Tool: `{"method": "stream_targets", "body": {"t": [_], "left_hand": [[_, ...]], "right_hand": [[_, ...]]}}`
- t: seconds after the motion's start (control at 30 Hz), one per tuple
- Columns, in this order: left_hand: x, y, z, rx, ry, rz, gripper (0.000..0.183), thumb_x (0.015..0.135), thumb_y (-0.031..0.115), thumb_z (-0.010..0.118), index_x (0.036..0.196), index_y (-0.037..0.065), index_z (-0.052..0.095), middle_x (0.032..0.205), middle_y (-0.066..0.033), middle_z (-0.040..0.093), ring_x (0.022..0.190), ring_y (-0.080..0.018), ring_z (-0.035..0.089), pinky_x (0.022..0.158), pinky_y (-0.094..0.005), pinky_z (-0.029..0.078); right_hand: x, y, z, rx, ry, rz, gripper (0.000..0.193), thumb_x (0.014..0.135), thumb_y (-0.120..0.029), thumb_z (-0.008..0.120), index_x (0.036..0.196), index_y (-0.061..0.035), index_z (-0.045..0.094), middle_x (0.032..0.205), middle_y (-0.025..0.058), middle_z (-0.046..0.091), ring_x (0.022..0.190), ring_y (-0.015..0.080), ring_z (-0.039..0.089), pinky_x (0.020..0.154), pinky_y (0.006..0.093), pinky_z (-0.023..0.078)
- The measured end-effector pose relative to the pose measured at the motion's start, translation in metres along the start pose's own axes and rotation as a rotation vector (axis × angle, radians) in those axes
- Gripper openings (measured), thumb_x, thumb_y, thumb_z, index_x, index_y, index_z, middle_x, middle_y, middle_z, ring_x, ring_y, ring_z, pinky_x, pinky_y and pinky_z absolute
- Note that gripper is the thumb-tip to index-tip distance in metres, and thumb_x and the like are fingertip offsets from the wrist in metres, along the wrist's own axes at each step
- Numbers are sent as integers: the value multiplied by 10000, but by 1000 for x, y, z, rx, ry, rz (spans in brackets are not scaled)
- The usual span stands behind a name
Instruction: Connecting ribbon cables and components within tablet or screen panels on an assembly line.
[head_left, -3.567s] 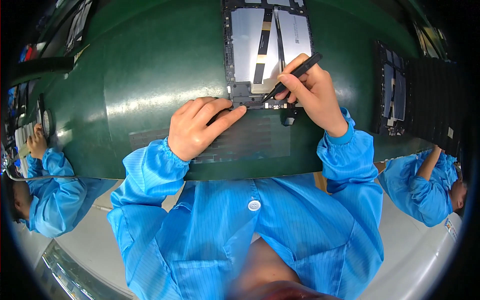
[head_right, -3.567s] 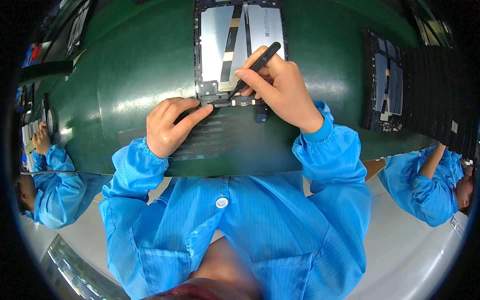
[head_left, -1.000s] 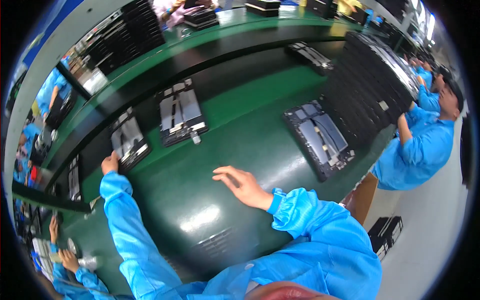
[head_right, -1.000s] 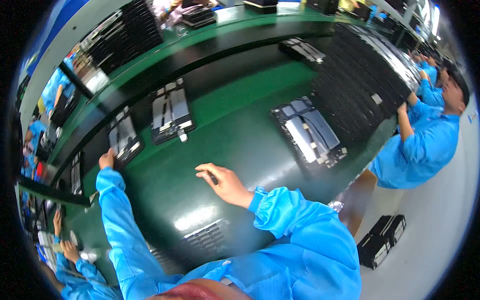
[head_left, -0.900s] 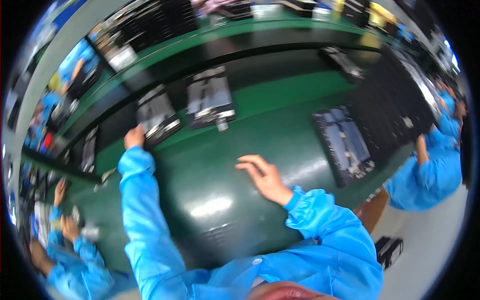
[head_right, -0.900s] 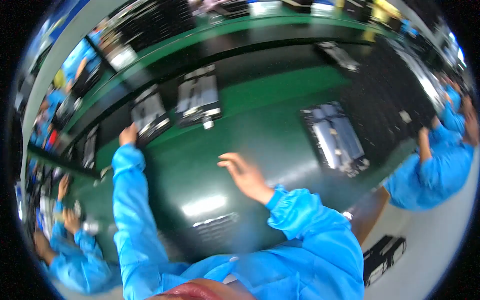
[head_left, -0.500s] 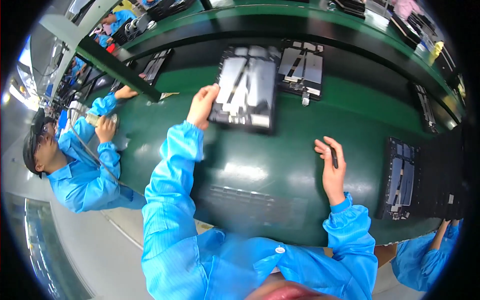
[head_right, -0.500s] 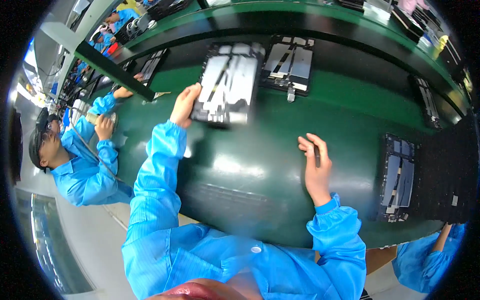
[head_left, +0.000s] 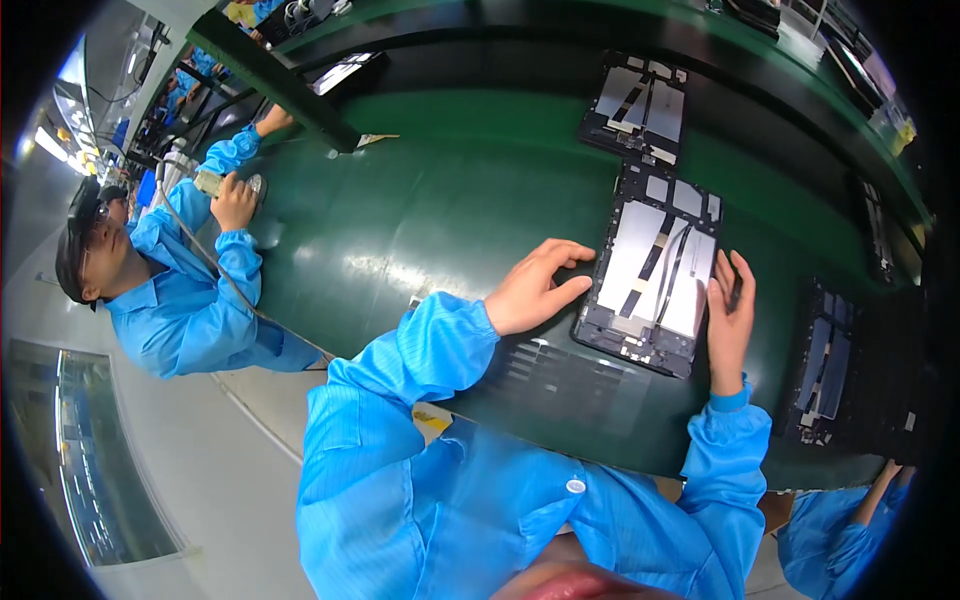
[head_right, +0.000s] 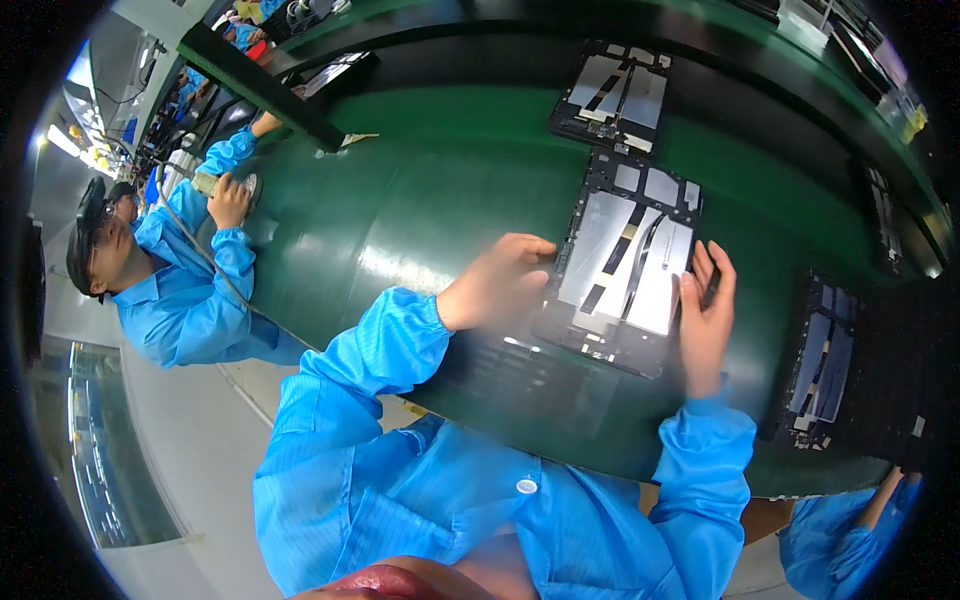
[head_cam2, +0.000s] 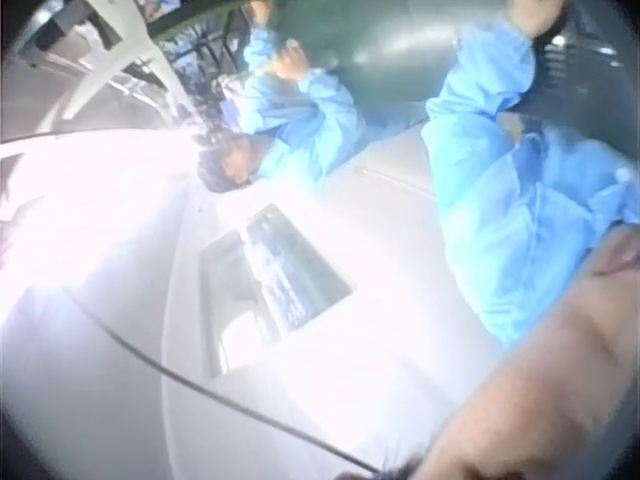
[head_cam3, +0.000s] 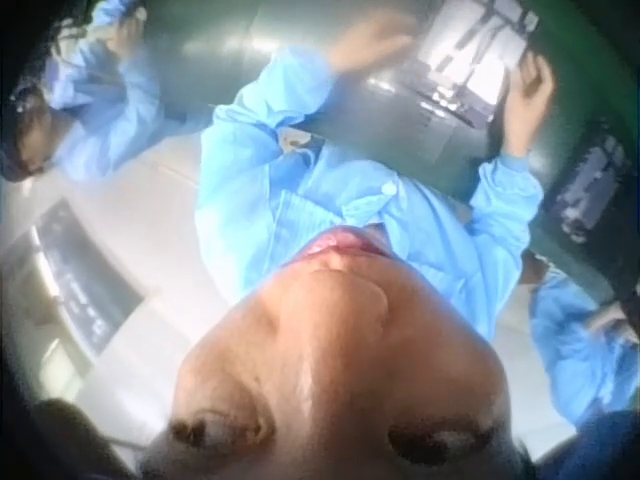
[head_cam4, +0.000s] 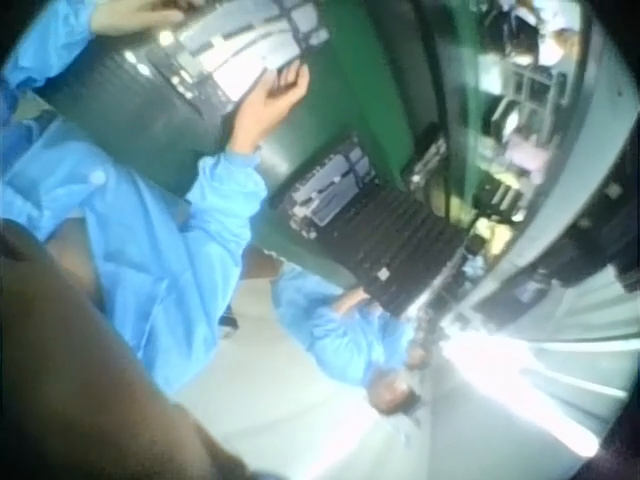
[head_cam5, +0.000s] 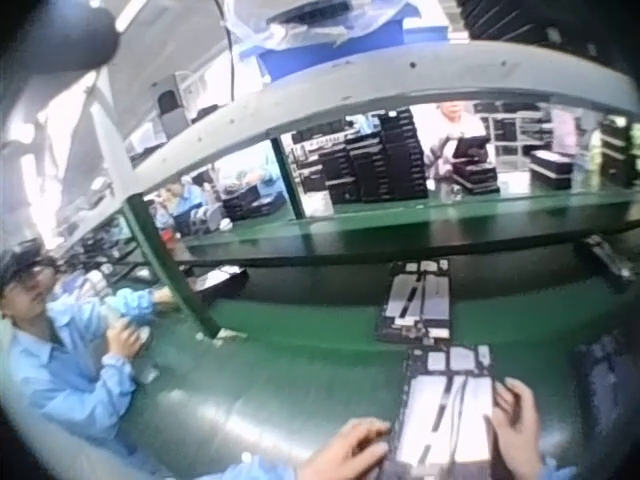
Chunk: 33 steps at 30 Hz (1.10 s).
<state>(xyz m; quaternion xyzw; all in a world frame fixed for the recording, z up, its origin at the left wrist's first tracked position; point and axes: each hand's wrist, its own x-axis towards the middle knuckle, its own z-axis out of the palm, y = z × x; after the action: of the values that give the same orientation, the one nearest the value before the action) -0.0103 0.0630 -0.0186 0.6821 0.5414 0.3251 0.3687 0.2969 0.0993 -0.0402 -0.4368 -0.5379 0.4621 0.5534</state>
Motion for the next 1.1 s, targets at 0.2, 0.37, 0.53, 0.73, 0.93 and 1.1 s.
{"method": "stream_targets", "body": {"t": [0.2, 0.37, 0.53, 0.73, 0.93, 1.1], "left_hand": [[-33, -15, 12, 206, -178, 192, 781, 869, 311, 768, 1491, 10, 403, 1185, -132, 584, 916, -260, 628, 781, -364, 530], [-40, 44, 2, 276, -224, 26, 909, 808, 256, 828, 1532, 4, 340, 1136, -160, 563, 893, -282, 623, 796, -399, 535], [-52, 45, 13, 315, -142, 80, 894, 748, 198, 876, 1498, 4, 428, 1118, -137, 596, 859, -265, 649, 756, -368, 554], [-49, 48, 17, 402, -76, 101, 868, 735, 202, 881, 1475, 10, 471, 1125, -126, 602, 875, -270, 649, 767, -377, 553], [-44, 54, 5, 385, -99, 108, 814, 756, 188, 864, 1461, 26, 491, 1179, -135, 605, 944, -284, 648, 816, -385, 549], [-47, 63, 6, 390, -17, 371, 546, 751, 140, 843, 1267, 83, 671, 1096, -106, 648, 942, -293, 646, 814, -378, 542]], "right_hand": [[-62, -55, -30, -240, -185, 175, 880, 742, 37, 772, 1509, -45, 348, 1490, 190, 505, 1391, 309, 475, 1164, 408, 366], [-70, -53, -26, -437, -296, 103, 1029, 676, -68, 917, 1513, -33, 320, 1496, 179, 493, 1391, 299, 486, 1164, 383, 369], [-77, -45, -29, -586, -254, -26, 831, 743, -132, 890, 1434, -59, 434, 1435, 145, 575, 1333, 307, 553, 1085, 381, 462], [-86, -45, -28, -459, -190, 0, 779, 779, -115, 862, 1429, -65, 436, 1454, 139, 560, 1330, 313, 554, 1088, 394, 464], [-74, -54, -41, -474, -184, 33, 691, 834, -50, 801, 1418, -41, 433, 1447, 144, 562, 1334, 249, 543, 1123, 368, 410], [-67, -84, -3, -582, -276, -116, 542, 846, -1, 766, 1333, -34, 531, 1221, 122, 710, 1198, 260, 645, 1030, 376, 486]]}}
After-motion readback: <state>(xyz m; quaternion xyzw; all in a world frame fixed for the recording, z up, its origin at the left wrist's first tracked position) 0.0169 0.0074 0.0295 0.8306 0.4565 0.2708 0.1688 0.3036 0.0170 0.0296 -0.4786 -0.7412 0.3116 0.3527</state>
